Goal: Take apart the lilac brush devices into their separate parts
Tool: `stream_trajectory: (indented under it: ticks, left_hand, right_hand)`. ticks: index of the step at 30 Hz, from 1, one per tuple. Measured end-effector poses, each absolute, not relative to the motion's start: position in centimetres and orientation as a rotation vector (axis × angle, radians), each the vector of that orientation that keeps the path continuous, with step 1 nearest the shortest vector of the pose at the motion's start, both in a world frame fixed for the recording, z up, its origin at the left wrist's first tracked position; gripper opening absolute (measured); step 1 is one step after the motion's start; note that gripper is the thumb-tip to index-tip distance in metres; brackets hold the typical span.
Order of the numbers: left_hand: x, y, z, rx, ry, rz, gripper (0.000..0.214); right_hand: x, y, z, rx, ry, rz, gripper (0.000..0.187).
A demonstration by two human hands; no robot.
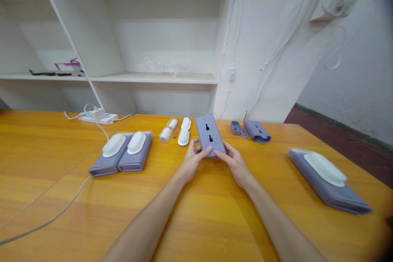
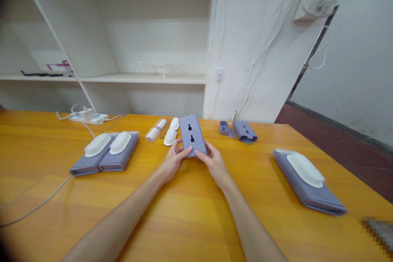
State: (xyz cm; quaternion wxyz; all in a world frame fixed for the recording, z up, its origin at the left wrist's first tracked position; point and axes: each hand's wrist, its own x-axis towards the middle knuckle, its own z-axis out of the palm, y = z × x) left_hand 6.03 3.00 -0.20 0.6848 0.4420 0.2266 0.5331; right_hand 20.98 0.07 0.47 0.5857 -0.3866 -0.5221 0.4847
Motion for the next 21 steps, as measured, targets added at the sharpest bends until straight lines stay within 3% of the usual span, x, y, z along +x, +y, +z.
stream_trajectory:
  ticks: [11,21]
  left_hand:
    - [5.90,3.06,-0.31,0.991,0.491,1.164,0.050]
    - [5.89,3.32,-0.14,0.856,0.510,1.168,0.042]
  right_hand:
    - [20.59,-0.17,1.05,-0.917,-1.129,1.193,0.058]
    - [19.94,-0.06,1.15,-1.022,-1.083,1.141,0.049]
